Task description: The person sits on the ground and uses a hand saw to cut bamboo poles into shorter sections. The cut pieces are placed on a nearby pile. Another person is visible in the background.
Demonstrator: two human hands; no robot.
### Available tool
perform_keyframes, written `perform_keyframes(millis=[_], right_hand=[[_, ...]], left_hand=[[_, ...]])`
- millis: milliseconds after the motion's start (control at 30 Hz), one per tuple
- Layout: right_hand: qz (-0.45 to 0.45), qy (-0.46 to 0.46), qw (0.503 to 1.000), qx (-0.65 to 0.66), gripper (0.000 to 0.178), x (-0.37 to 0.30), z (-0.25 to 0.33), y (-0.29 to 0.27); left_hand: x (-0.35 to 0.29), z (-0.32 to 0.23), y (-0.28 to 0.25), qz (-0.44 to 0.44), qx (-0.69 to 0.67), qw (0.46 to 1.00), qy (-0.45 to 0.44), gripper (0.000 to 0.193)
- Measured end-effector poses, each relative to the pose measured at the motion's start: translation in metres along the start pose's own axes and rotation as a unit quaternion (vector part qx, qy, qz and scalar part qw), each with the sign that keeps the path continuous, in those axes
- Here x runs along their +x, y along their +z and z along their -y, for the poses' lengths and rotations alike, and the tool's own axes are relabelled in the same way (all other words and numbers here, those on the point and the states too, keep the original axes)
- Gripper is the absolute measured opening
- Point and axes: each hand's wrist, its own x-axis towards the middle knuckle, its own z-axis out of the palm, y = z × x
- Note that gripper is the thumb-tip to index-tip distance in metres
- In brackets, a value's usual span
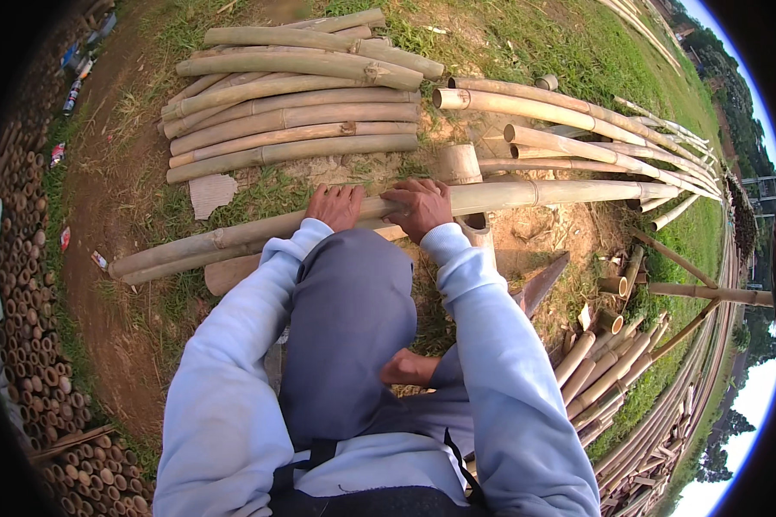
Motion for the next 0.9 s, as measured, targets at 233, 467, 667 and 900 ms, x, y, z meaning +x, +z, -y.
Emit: perform_keyframes(millis=[233,467,667,900], right_hand=[[-0.198,0.060,0.975,0.078,0.065,-0.102,-0.009,-0.039],[-0.263,0.313,0.912,-0.004,0.056,-0.297,-0.070,-0.012],[-0.234,0.324,0.917,0.015,0.063,-0.296,-0.063,0.024],[-0.232,0.362,0.902,0.045,0.062,-0.296,-0.073,0.036]], left_hand=[[-0.002,0.012,-0.006,0.141,0.002,0.990,-0.010,0.068],[0.031,-0.006,0.041,0.106,-0.030,0.993,0.040,0.021],[0.020,0.020,0.002,0.209,-0.054,0.976,-0.029,0.040],[0.004,0.021,-0.018,0.235,-0.053,0.969,-0.050,0.044]])
